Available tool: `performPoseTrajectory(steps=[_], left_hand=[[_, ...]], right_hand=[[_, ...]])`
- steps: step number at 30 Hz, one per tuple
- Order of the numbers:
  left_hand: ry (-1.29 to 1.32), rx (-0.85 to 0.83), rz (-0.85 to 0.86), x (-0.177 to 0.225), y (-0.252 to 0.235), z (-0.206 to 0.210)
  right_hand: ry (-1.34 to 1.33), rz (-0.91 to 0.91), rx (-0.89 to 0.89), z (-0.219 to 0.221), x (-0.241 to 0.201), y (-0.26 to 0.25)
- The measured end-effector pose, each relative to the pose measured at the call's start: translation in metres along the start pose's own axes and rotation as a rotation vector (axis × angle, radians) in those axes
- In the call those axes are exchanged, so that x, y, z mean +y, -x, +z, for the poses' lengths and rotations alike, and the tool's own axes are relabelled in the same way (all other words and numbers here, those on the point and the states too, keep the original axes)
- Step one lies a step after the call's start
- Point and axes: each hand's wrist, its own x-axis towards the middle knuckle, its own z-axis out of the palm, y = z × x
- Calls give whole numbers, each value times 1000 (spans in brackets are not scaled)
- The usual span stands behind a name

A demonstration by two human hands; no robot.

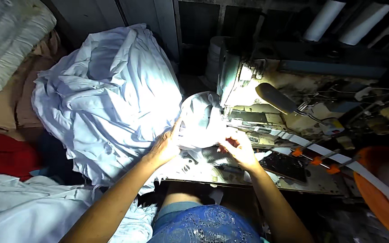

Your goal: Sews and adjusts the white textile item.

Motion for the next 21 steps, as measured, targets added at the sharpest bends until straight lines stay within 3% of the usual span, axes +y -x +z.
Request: performPoseTrajectory(steps=[3, 5, 7, 12, 17, 21], left_hand=[[-144, 620, 288, 1, -1, -6], [-225, 884, 523, 1, -13, -20], [-244, 842, 619, 2, -16, -23], [-92, 177, 354, 14, 15, -17], [-135, 330, 516, 39, 15, -24], [-150, 254, 721, 33, 1, -7]], right_hand=[[40, 32, -21, 0, -6, -9], [30, 34, -7, 2, -5, -8], [-3, 48, -8, 6, -5, 2], [-139, 28, -19, 10, -7, 36], [-179, -20, -48, 9, -7, 40], [-132, -101, 4, 11, -4, 44]])
